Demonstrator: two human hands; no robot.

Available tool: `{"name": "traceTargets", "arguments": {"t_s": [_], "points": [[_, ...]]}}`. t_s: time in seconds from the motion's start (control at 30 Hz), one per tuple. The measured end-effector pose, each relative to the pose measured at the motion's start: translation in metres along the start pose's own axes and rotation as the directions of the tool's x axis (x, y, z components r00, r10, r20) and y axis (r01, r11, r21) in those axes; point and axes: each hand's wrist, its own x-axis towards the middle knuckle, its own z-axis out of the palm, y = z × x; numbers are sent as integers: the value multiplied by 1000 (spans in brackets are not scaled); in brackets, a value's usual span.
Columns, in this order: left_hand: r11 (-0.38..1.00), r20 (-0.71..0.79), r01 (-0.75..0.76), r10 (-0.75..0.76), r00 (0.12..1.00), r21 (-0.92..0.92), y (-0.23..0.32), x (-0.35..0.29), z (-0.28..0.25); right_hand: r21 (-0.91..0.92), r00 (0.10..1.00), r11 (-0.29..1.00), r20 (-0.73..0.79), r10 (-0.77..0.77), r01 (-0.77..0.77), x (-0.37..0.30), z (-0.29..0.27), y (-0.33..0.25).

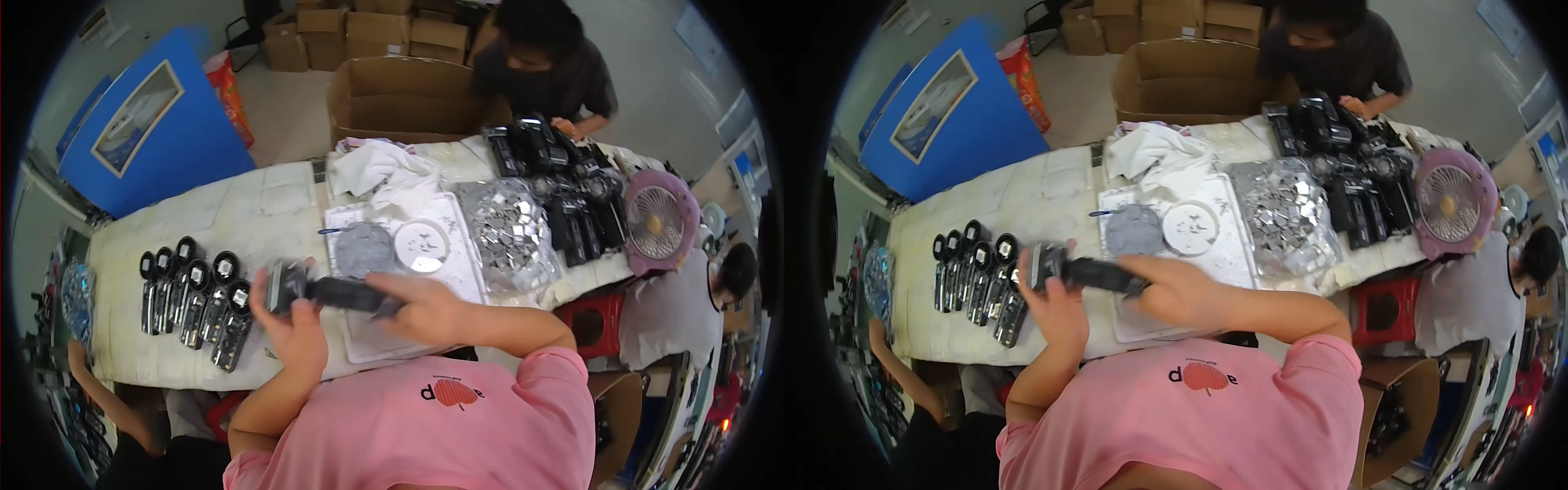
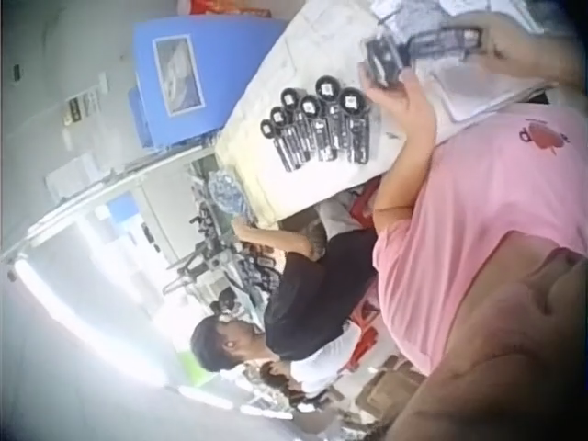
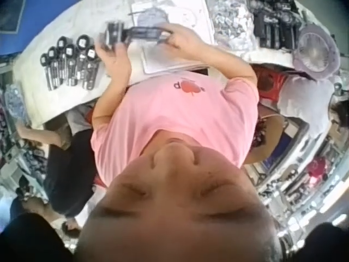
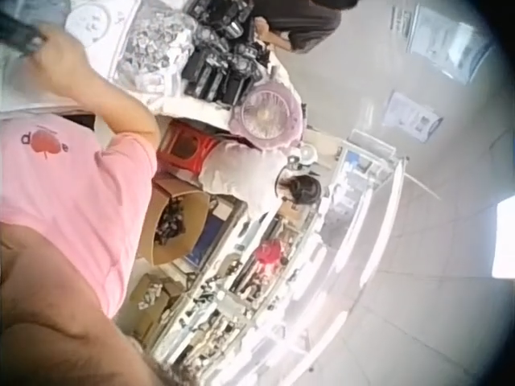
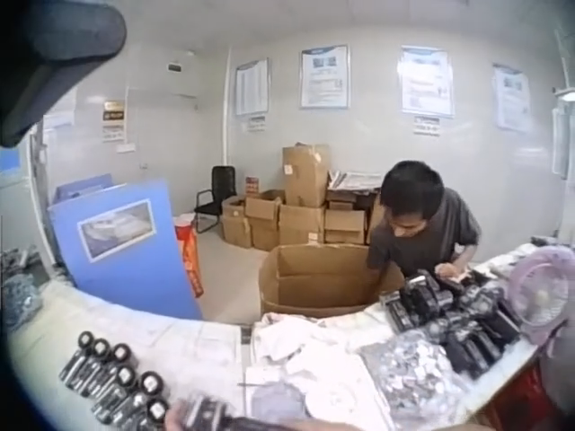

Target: The person assembles small electronic components by applying adhesive with an applicator stick and fitting the parts together into a plastic housing.

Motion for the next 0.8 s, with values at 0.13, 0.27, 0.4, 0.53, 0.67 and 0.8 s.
{"name": "traceTargets", "arguments": {"t_s": [0.13, 0.27, 0.4, 0.53, 0.67, 0.8], "points": [[985, -22, -70, 67, 998, -160, 11, 9, 0, 268, 995, 958, -10, -100, 100, 4, 15, -7], [996, 156, -71, 79, 985, -54, 39, 32, -36, -462, 943, 880, -228, -242, 114, -15, -24, 32], [926, 269, 19, -130, 954, 378, 59, 33, -66, -417, 779, 768, -606, 164, -486, -41, -93, 80], [595, 554, -371, -154, 818, 713, 45, 17, -71, -392, 712, 651, -614, 341, -650, -68, -105, 129], [364, 582, -496, -180, 793, 789, 27, 9, -71, -401, 707, 661, -647, 285, -634, -68, -94, 141], [300, 560, -490, -231, 795, 819, 17, 7, -76, -311, 662, 658, -640, 389, -686, -60, -95, 141]]}}
